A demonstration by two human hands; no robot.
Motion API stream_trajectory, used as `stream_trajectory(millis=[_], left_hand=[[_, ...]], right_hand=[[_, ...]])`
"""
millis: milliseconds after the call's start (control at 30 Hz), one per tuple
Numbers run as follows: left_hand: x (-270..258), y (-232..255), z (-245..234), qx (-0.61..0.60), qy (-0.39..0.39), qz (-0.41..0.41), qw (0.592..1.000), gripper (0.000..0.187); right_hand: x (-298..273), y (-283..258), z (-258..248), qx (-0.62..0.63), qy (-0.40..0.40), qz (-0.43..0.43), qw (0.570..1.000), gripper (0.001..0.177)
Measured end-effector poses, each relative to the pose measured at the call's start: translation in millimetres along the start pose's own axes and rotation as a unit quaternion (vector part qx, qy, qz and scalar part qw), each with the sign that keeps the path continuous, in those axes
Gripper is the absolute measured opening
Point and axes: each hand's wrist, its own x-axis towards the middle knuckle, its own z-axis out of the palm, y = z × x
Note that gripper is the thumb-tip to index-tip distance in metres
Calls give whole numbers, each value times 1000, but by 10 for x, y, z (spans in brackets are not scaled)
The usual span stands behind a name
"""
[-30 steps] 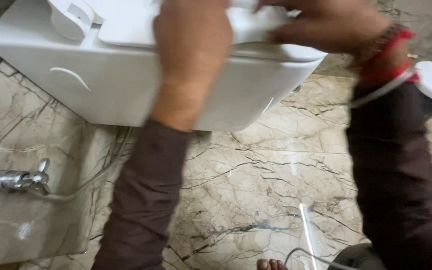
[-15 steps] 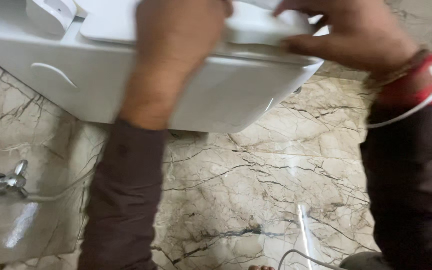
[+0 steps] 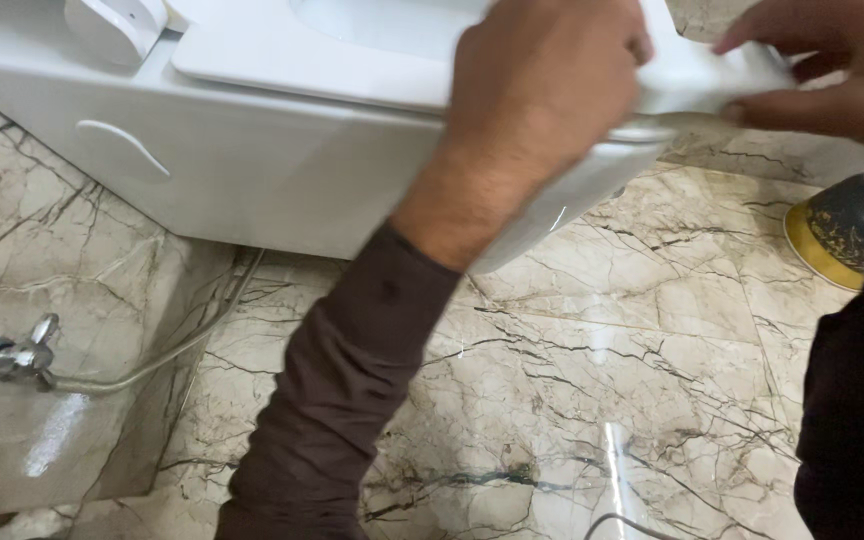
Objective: The person fits a toilet seat and cleans the mounting area with a small white brush. They manipulate the seat cover and use their hands to secure the base to the wall-mounted toilet unit.
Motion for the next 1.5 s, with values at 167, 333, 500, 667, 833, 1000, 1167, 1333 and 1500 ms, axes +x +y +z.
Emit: stream_trajectory(millis=[167, 333, 500, 667, 833, 1000, 1167, 1333, 1500], left_hand=[[-153, -602, -748, 66, 14, -44, 997, 17], [-311, -646, -1256, 102, 40, -64, 992, 19], [-248, -631, -864, 108, 13, 35, 993, 19], [-222, -535, -716, 85, -54, -26, 995, 20], [-261, -485, -825, 23, -29, -13, 999, 25], [-310, -474, -1060, 111, -24, -73, 991, 31], [-308, -517, -1110, 98, -40, -91, 990, 28], [-261, -422, -831, 42, -70, -33, 996, 31], [-197, -441, -952, 69, -90, -65, 991, 38]], right_hand=[[204, -800, 148, 53, 93, -114, 988, 37], [391, -1172, 210, 74, 161, -266, 947, 35], [127, -514, -52, -3, 29, -94, 995, 45], [-30, 63, 5, -29, 18, 17, 999, 52], [85, -366, 74, -45, 80, -65, 994, 50], [251, -1164, 255, -81, 223, -162, 958, 38], [270, -994, 278, -56, 160, -138, 976, 43], [239, -581, 155, -88, 65, -90, 990, 53], [245, -829, 192, -68, 62, -25, 995, 47]])
